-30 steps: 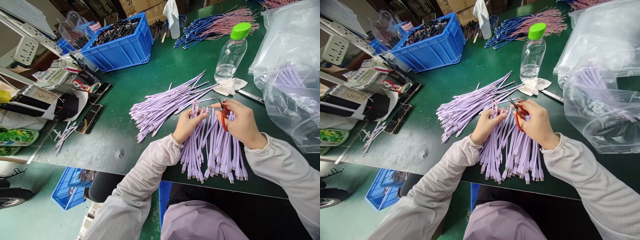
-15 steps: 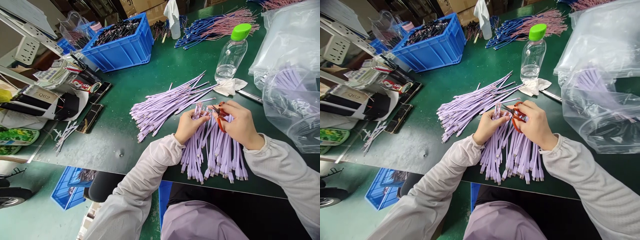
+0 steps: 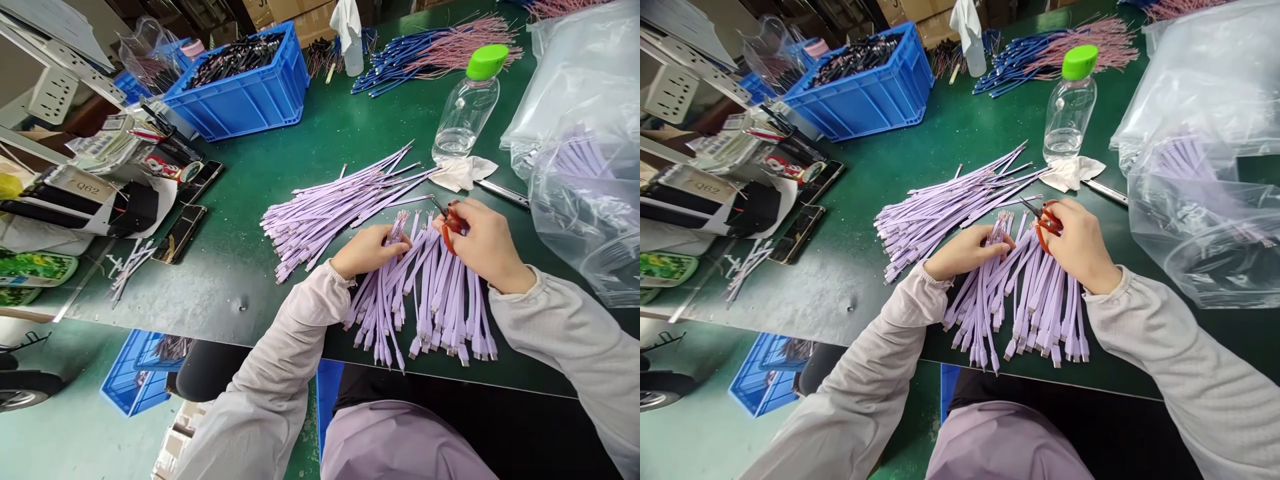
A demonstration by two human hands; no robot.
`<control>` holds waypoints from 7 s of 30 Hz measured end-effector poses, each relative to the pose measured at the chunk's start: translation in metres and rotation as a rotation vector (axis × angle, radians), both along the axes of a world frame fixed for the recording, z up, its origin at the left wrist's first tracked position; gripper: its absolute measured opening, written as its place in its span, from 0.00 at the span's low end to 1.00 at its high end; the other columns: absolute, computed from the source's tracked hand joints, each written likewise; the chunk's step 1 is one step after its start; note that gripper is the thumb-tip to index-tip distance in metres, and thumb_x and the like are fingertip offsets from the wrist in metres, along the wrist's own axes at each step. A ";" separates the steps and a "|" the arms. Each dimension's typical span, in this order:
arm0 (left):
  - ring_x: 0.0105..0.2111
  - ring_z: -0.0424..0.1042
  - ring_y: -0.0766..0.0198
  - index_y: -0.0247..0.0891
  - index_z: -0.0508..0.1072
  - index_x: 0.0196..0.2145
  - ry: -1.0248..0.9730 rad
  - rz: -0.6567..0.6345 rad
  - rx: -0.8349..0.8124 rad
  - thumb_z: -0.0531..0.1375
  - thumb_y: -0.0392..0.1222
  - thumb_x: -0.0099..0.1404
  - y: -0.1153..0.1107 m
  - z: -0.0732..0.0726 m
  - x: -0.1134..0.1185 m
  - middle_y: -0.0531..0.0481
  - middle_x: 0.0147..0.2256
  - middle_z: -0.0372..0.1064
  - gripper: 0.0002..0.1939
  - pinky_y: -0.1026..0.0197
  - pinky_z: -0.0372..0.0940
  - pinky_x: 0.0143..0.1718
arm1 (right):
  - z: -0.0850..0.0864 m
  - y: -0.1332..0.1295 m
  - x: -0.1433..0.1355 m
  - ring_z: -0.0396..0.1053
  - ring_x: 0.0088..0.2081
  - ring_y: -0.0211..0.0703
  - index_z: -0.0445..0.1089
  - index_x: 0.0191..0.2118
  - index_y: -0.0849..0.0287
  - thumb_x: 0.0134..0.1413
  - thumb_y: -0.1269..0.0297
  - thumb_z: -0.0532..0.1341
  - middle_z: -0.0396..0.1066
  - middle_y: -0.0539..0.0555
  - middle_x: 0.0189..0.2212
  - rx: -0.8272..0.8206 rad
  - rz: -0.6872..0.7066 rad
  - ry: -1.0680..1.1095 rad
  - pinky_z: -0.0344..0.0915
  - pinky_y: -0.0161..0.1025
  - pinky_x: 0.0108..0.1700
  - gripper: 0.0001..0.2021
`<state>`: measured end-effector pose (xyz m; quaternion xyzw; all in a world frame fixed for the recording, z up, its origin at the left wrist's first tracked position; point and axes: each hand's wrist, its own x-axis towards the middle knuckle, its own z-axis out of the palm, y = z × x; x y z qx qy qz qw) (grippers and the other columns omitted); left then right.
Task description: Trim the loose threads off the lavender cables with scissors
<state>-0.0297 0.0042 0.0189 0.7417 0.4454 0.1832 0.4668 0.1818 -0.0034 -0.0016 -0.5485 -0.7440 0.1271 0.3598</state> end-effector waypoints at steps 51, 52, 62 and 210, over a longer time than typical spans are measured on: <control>0.27 0.64 0.70 0.32 0.75 0.36 -0.465 0.433 -0.301 0.64 0.44 0.57 -0.012 -0.016 0.027 0.46 0.35 0.71 0.13 0.69 0.56 0.19 | 0.013 -0.009 -0.004 0.65 0.32 0.40 0.74 0.47 0.56 0.52 0.72 0.58 0.67 0.53 0.33 0.115 0.050 0.179 0.63 0.37 0.37 0.16; 0.26 0.63 0.70 0.32 0.75 0.36 -0.463 0.430 -0.297 0.64 0.44 0.57 -0.012 -0.017 0.027 0.46 0.34 0.71 0.12 0.70 0.55 0.19 | 0.013 -0.009 -0.005 0.65 0.32 0.40 0.74 0.48 0.56 0.52 0.72 0.58 0.67 0.53 0.33 0.117 0.069 0.179 0.63 0.37 0.37 0.17; 0.23 0.60 0.72 0.32 0.74 0.33 -0.449 0.429 -0.276 0.65 0.45 0.56 -0.012 -0.019 0.029 0.49 0.29 0.66 0.12 0.69 0.55 0.18 | 0.013 -0.009 -0.004 0.64 0.31 0.39 0.76 0.43 0.55 0.53 0.71 0.59 0.65 0.51 0.30 0.122 0.028 0.194 0.61 0.37 0.35 0.13; 0.22 0.67 0.73 0.33 0.72 0.37 -0.614 0.435 -0.124 0.61 0.41 0.61 -0.008 -0.029 0.026 0.52 0.27 0.70 0.09 0.68 0.63 0.29 | 0.003 -0.001 0.009 0.62 0.37 0.50 0.71 0.39 0.59 0.49 0.64 0.60 0.63 0.55 0.32 0.269 -0.058 -0.720 0.60 0.41 0.39 0.10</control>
